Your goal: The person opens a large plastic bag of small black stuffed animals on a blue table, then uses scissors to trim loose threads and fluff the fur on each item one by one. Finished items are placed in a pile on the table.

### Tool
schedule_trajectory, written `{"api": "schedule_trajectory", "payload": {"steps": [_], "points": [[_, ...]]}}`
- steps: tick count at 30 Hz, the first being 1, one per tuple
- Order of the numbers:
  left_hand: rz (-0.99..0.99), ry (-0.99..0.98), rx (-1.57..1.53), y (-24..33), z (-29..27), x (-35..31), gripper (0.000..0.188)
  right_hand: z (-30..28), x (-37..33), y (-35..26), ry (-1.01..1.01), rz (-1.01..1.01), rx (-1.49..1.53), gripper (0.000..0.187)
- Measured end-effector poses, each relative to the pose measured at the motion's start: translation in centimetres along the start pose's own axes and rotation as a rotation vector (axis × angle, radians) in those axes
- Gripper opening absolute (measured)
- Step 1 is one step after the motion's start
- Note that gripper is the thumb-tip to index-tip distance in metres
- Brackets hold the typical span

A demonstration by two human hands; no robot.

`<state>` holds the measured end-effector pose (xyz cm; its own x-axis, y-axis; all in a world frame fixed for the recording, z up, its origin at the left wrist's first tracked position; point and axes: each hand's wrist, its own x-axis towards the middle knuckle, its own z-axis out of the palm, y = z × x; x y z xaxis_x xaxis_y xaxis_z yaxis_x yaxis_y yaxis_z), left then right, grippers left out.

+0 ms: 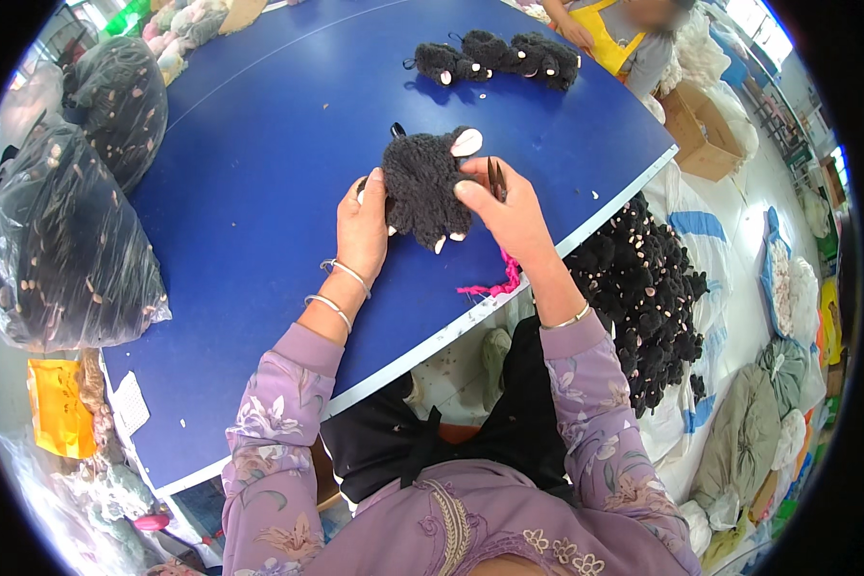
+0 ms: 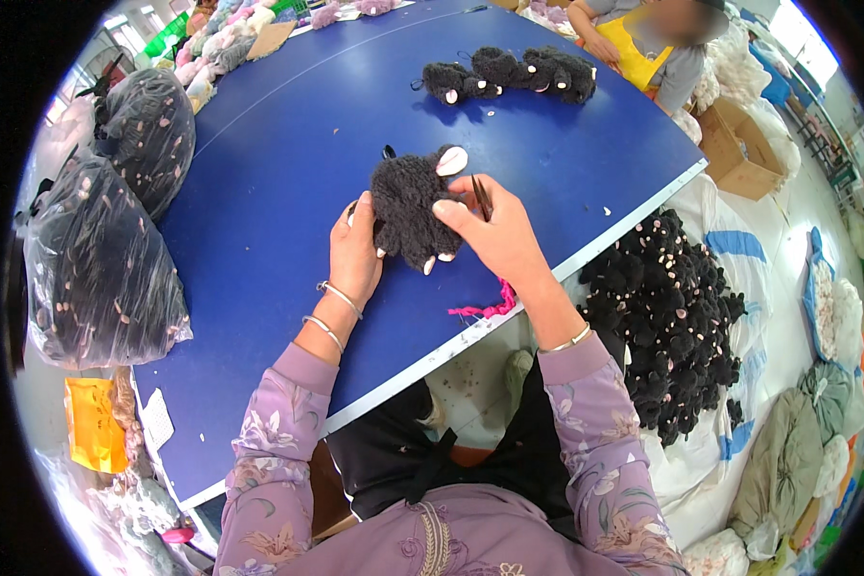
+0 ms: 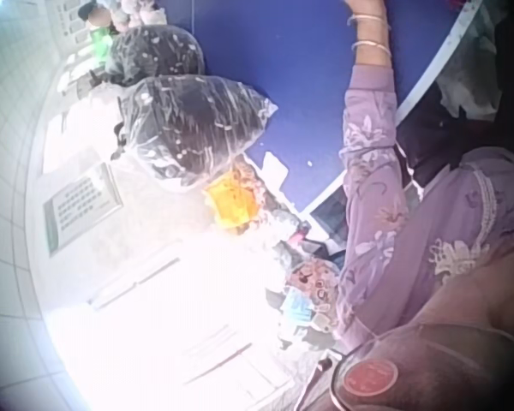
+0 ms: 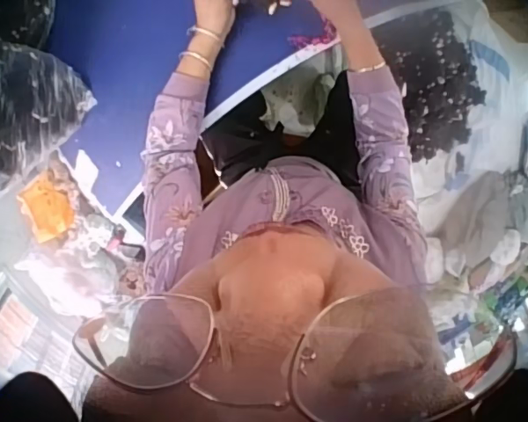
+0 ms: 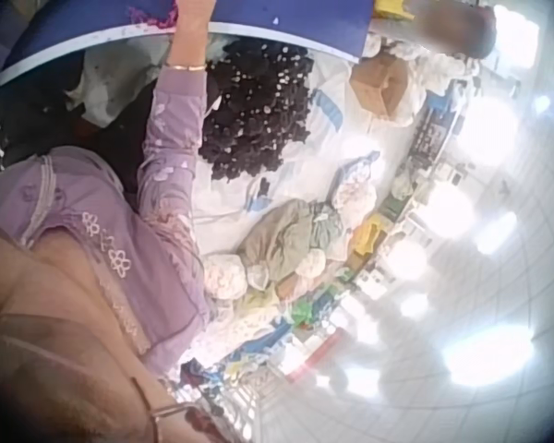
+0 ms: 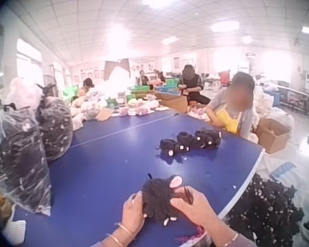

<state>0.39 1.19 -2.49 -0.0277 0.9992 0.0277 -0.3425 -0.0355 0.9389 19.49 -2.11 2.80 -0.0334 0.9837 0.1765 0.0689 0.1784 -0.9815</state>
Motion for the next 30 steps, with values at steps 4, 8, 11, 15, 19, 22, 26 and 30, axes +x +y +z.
{"api": "schedule_trajectory", "payload": {"steps": [4,8,11,15,19,22,26,30], "points": [[-0.045,-0.023,0.007,0.6,0.3,-0.2,0.032,-0.5,0.2,0.2,-0.002,0.073,-0.125,0.025],[-0.115,-0.113,-0.147,2.9,0.9,-1.1,0.031,-4.4,-0.1,-1.9,0.28,0.034,-0.014,0.022],[-0.096,-0.095,-0.076,2.9,1.1,-1.1,0.032,-11.6,-1.3,-0.8,0.298,-0.302,0.888,0.026],[-0.097,-0.125,-0.068,2.4,1.4,-0.7,0.027,-12.7,-2.1,1.1,0.301,-0.099,0.576,0.041],[-0.077,-0.147,-0.044,1.7,0.8,-0.7,0.024,-4.6,0.2,5.4,0.358,-0.087,-0.379,0.038],[-0.042,-0.138,-0.043,1.7,0.6,-0.8,0.022,0.1,-0.6,2.1,0.185,-0.167,-0.587,0.032],[0.048,-0.126,0.016,2.0,0.4,-1.8,0.02,2.4,-0.2,2.7,0.046,-0.415,-0.884,0.024],[0.09,-0.152,0.13,2.8,-1.0,-4.7,0.018,2.3,0.0,3.1,0.021,-0.469,-0.893,0.017]]}}
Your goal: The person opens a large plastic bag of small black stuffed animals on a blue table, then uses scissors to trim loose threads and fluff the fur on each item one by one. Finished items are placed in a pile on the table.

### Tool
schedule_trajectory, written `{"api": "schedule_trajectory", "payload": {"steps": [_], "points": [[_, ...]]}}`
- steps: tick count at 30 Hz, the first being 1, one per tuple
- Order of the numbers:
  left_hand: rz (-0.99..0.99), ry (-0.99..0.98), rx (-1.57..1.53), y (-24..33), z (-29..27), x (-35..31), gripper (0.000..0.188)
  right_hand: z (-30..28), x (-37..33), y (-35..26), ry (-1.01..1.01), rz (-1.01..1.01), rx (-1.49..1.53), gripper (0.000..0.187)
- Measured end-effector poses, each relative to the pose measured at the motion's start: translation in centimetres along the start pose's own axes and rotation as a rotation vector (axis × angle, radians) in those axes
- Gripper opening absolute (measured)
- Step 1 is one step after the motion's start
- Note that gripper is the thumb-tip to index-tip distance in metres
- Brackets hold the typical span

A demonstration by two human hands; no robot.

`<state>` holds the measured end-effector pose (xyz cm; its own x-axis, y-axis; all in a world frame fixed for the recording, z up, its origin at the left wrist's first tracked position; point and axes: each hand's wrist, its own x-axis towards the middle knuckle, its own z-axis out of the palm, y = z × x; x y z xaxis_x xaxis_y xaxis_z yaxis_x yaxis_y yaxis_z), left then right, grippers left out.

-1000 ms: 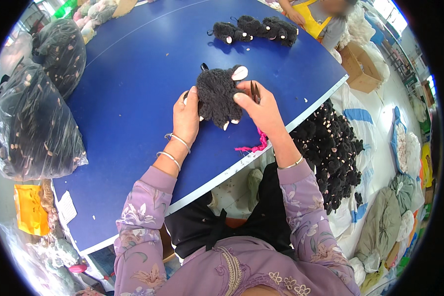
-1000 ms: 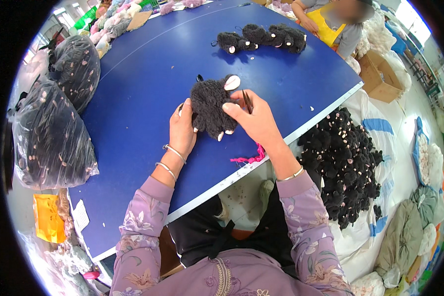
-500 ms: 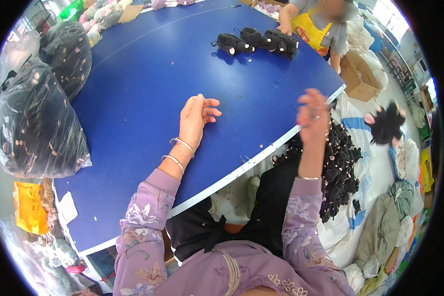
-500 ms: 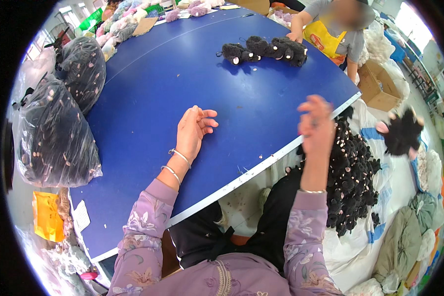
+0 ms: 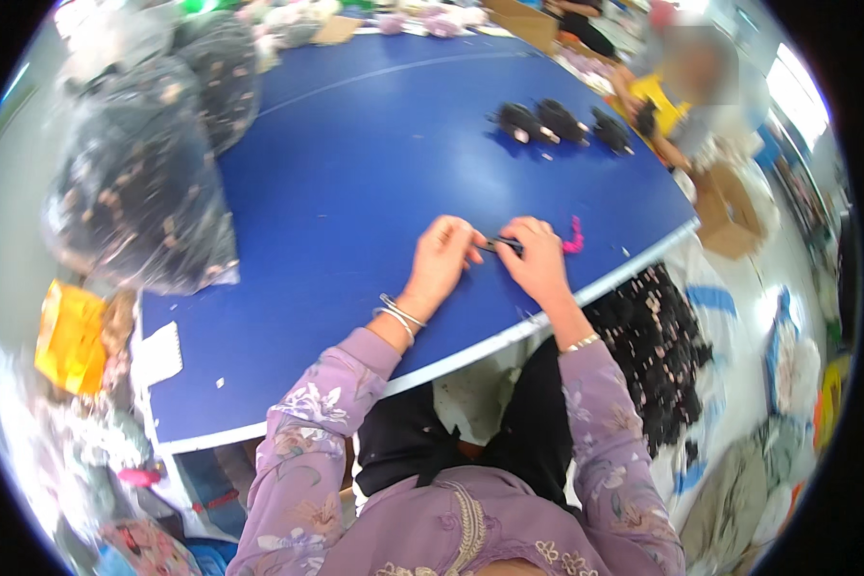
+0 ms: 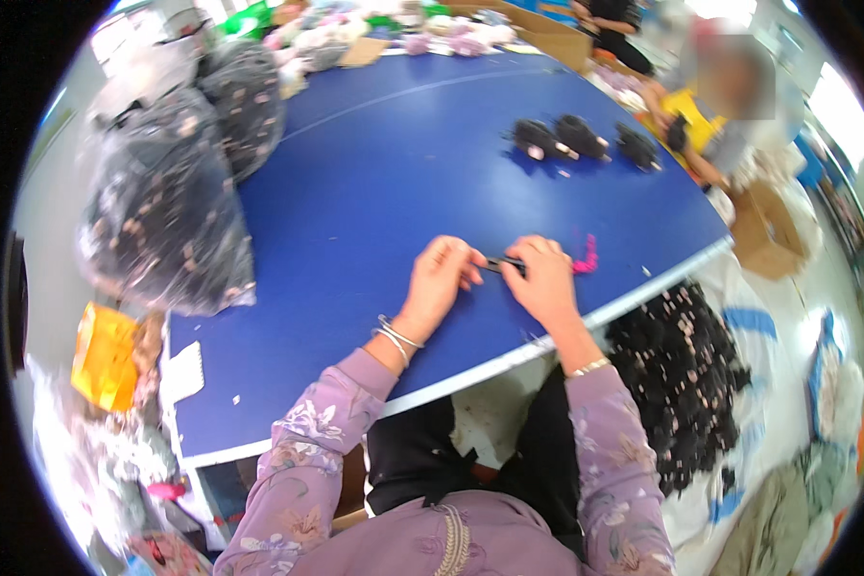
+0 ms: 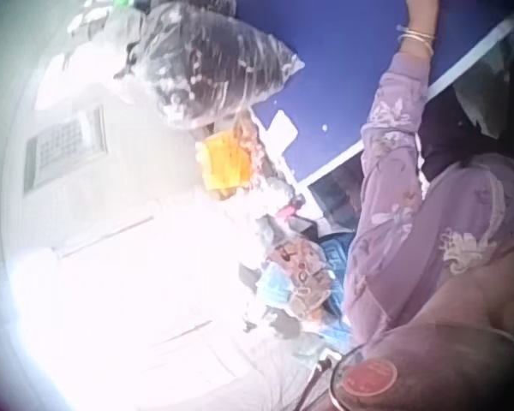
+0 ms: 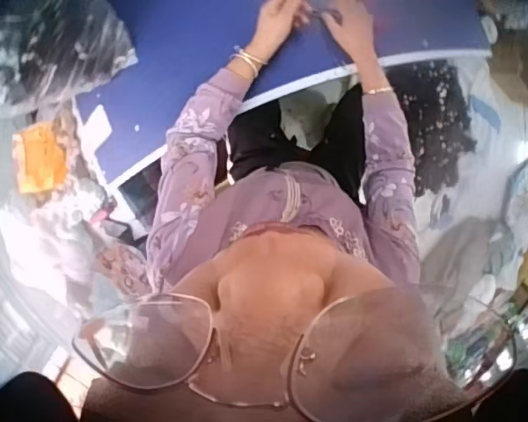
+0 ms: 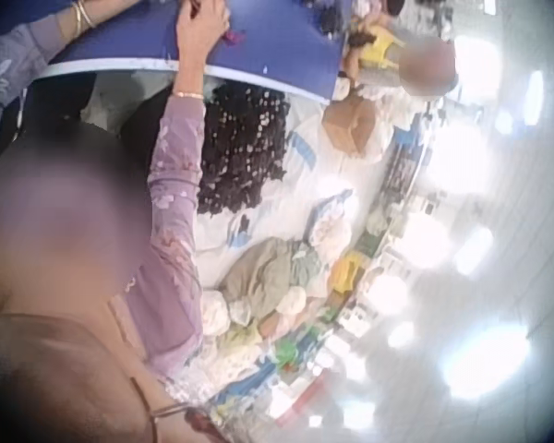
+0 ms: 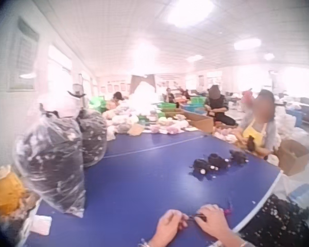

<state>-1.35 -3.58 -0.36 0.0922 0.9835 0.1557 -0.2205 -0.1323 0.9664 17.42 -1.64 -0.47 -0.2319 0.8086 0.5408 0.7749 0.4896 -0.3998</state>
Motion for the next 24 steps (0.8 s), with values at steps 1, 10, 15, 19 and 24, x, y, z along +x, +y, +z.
{"api": "schedule_trajectory", "payload": {"steps": [1,10,15,19,24], "points": [[0.015,-0.02,0.014,0.5,-0.8,-1.0,0.017,-0.5,0.1,-0.2,0.009,-0.048,0.022,0.016],[0.716,0.444,0.339,23.9,-15.3,-7.9,0.004,-0.1,-0.1,-0.1,-0.013,-0.098,0.071,0.011],[0.944,1.056,1.151,38.3,-27.4,-7.0,0.042,-0.2,0.0,-0.7,-0.035,-0.094,0.059,0.011],[0.22,0.982,1.316,37.5,-36.3,-2.4,0.068,0.6,0.3,-0.9,-0.011,-0.096,0.063,0.01],[0.286,0.627,1.456,30.6,-28.2,-1.6,0.038,0.2,-0.1,-0.2,-0.011,-0.059,0.076,0.011]]}}
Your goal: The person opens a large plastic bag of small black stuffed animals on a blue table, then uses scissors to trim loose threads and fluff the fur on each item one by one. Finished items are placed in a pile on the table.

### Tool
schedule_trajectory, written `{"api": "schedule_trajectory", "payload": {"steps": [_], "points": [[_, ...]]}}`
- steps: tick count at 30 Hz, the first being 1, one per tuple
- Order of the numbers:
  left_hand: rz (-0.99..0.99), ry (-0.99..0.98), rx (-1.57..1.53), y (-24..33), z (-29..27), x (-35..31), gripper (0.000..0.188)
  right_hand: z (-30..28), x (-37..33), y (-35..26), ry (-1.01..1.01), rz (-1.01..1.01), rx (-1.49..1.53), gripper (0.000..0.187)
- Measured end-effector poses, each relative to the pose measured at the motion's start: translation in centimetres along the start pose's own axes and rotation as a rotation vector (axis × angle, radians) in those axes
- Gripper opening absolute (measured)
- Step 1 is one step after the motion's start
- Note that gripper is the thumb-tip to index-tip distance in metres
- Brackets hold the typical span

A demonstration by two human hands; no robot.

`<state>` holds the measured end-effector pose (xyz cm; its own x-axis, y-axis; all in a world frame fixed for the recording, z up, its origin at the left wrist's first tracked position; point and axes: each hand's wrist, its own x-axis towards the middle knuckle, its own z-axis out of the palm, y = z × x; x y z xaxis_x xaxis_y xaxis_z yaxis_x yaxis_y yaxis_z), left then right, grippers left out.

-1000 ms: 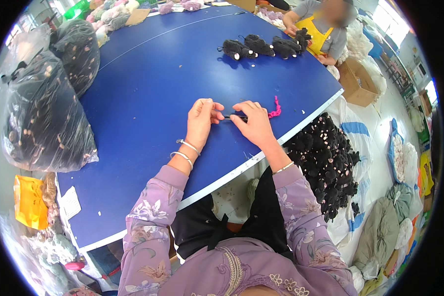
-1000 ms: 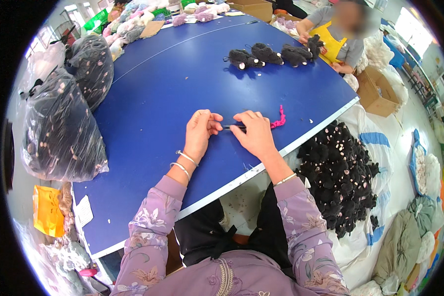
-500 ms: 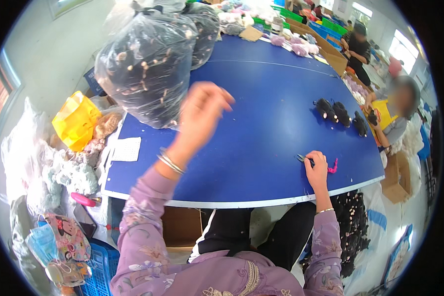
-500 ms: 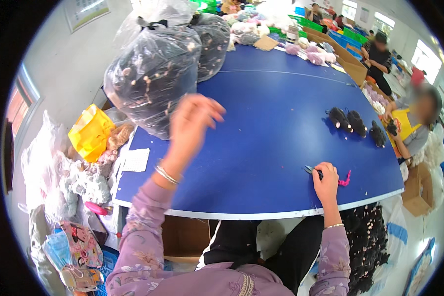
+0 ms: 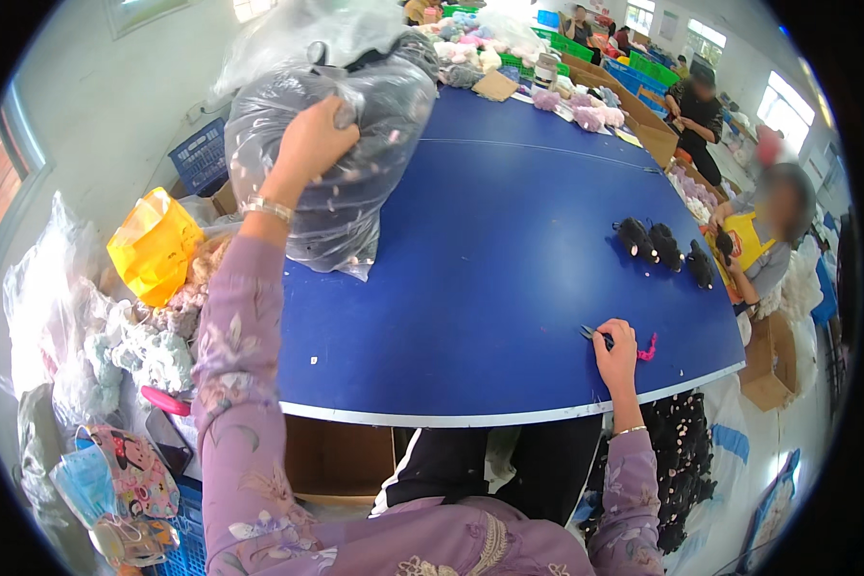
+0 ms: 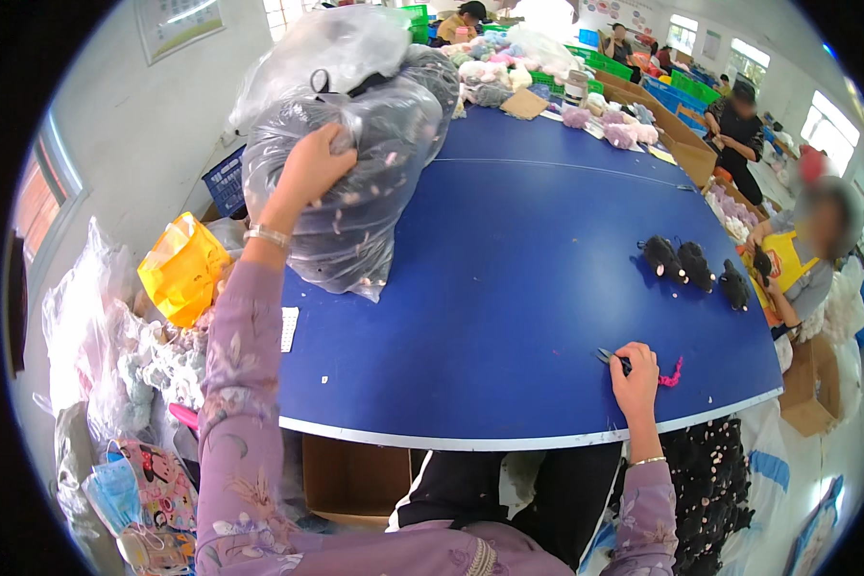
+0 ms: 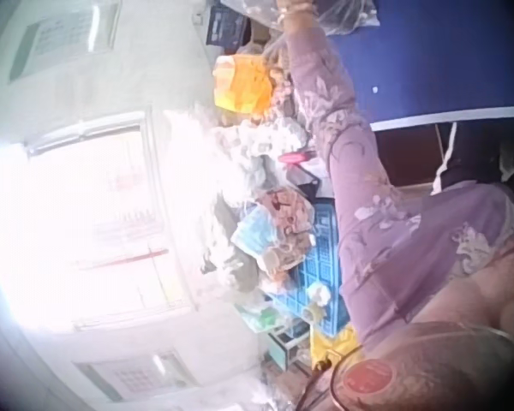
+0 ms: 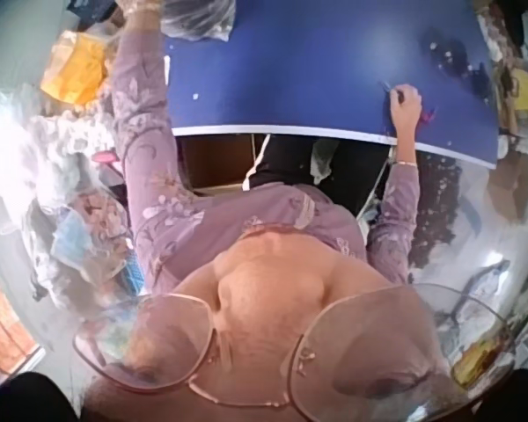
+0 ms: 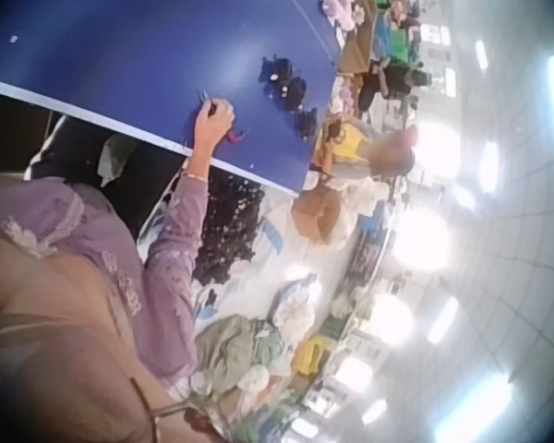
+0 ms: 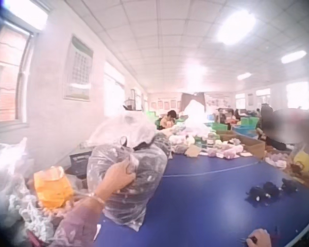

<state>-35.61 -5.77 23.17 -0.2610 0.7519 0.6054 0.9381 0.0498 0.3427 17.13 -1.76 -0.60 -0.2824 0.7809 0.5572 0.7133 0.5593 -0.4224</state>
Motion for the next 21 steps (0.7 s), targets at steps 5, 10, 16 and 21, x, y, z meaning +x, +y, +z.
{"api": "schedule_trajectory", "payload": {"steps": [5,10,16,21], "points": [[0.488,-0.02,-0.125,6.0,3.5,-5.2,0.022,0.1,0.8,-0.5,-0.007,0.03,0.018,0.015],[0.648,-0.343,-0.027,12.3,9.4,-8.8,0.027,0.8,3.1,-3.7,0.031,-0.011,0.125,0.017],[0.654,-0.512,-0.193,16.0,14.1,-10.9,0.029,-0.7,7.5,-9.8,-0.054,-0.197,0.429,0.009],[0.468,-0.454,-0.172,16.4,11.9,-11.5,0.03,-0.4,13.1,-12.4,0.053,-0.342,0.566,0.009]]}}
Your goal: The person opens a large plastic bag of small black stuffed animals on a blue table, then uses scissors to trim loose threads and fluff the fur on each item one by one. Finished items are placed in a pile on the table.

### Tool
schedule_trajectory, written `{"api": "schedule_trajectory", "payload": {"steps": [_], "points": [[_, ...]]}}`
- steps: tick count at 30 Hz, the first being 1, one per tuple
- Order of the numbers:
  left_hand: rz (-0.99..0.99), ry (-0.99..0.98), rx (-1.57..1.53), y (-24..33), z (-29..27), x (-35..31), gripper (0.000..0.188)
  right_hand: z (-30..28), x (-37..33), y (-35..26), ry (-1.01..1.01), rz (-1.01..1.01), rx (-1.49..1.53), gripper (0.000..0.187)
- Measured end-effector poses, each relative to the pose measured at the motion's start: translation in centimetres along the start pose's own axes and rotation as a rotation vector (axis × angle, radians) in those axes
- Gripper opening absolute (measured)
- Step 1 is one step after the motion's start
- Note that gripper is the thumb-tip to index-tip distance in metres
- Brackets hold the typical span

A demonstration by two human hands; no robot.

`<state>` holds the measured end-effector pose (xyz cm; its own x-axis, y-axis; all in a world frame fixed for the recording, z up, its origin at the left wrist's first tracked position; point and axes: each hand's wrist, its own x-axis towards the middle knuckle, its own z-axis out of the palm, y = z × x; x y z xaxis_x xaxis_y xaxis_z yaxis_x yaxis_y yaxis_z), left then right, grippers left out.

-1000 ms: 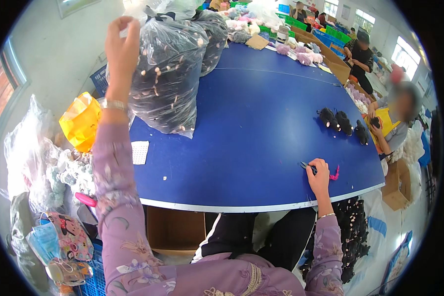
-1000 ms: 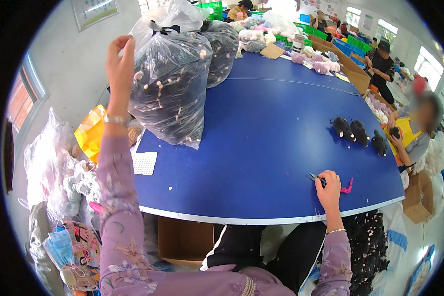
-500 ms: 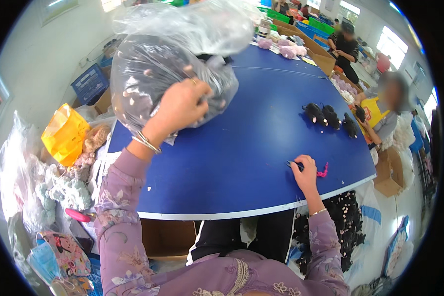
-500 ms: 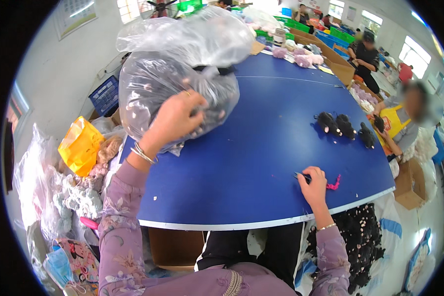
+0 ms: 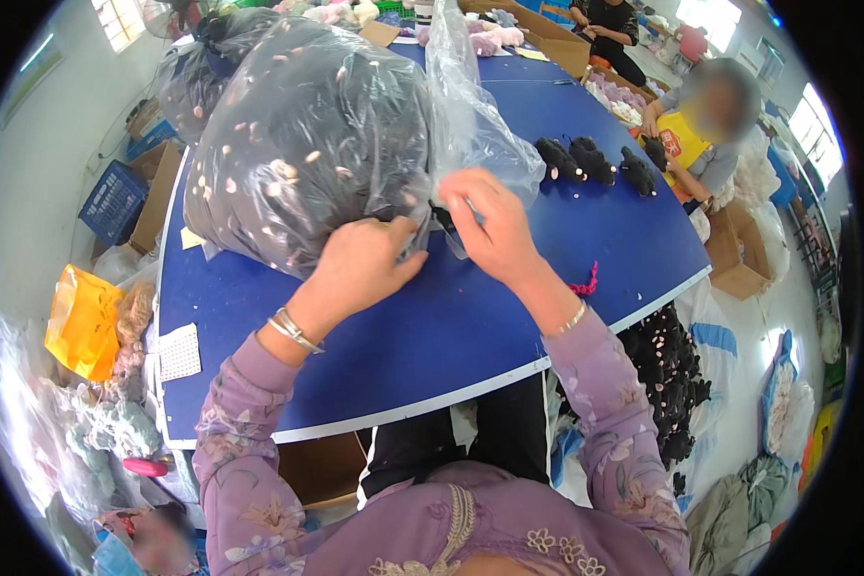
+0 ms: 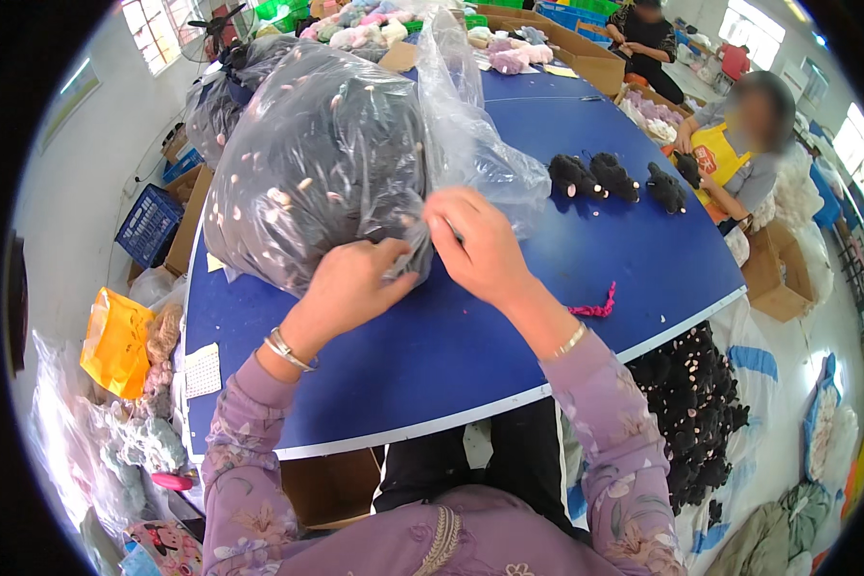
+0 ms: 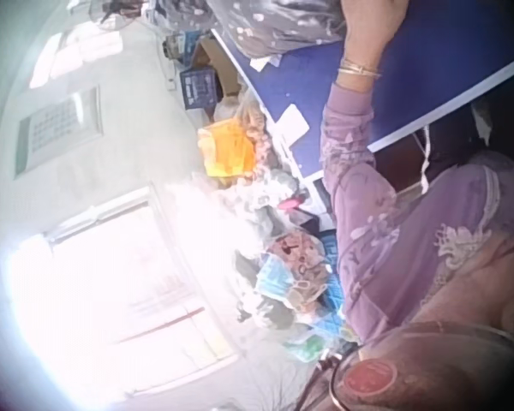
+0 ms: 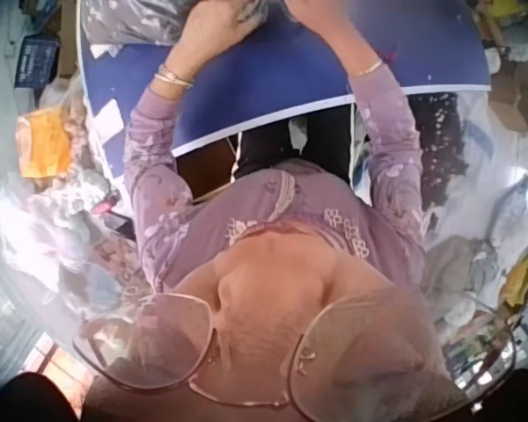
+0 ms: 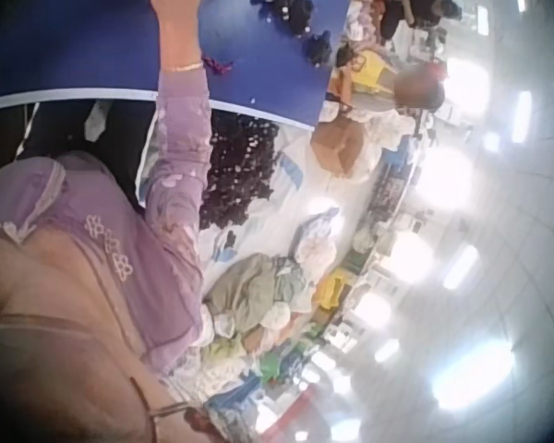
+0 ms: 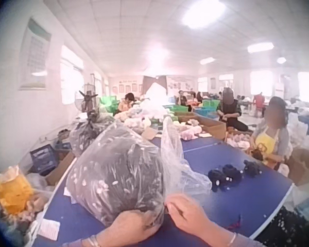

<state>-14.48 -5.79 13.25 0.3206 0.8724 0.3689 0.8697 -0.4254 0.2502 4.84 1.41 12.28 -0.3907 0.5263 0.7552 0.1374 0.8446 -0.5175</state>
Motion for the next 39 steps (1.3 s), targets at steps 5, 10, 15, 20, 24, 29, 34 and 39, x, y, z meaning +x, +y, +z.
{"api": "schedule_trajectory", "payload": {"steps": [5,10,15,20,24,29,34,39], "points": [[-0.182,0.113,-0.128,-2.1,-3.0,-0.9,0.033,1.3,2.7,4.9,-0.21,0.043,-0.401,0.041],[-0.109,0.27,-0.14,-2.9,-2.2,-1.3,0.032,2.7,-1.7,6.2,-0.698,0.425,-0.503,0.068],[0.07,0.276,-0.285,-0.5,0.5,0.5,0.024,2.4,-3.4,5.5,-0.697,0.651,-0.202,0.069],[0.02,0.196,-0.459,-0.3,6.2,0.3,0.034,0.7,-3.9,12.1,-0.066,0.936,0.34,0.057],[-0.155,0.184,-0.581,0.3,9.8,-1.7,0.051,-4.0,-4.0,17.0,0.267,1.114,0.34,0.051],[-0.35,0.221,-0.718,-0.7,12.7,-3.1,0.054,-1.2,-2.1,10.9,-0.154,0.392,-0.259,0.056],[-0.41,0.406,-0.686,-2.0,12.4,-1.3,0.043,2.7,-1.2,10.6,-0.505,0.437,-0.429,0.057],[-0.337,0.385,-0.536,-2.2,12.7,0.6,0.053,1.3,-1.0,12.3,-0.586,0.686,0.407,0.03]]}}
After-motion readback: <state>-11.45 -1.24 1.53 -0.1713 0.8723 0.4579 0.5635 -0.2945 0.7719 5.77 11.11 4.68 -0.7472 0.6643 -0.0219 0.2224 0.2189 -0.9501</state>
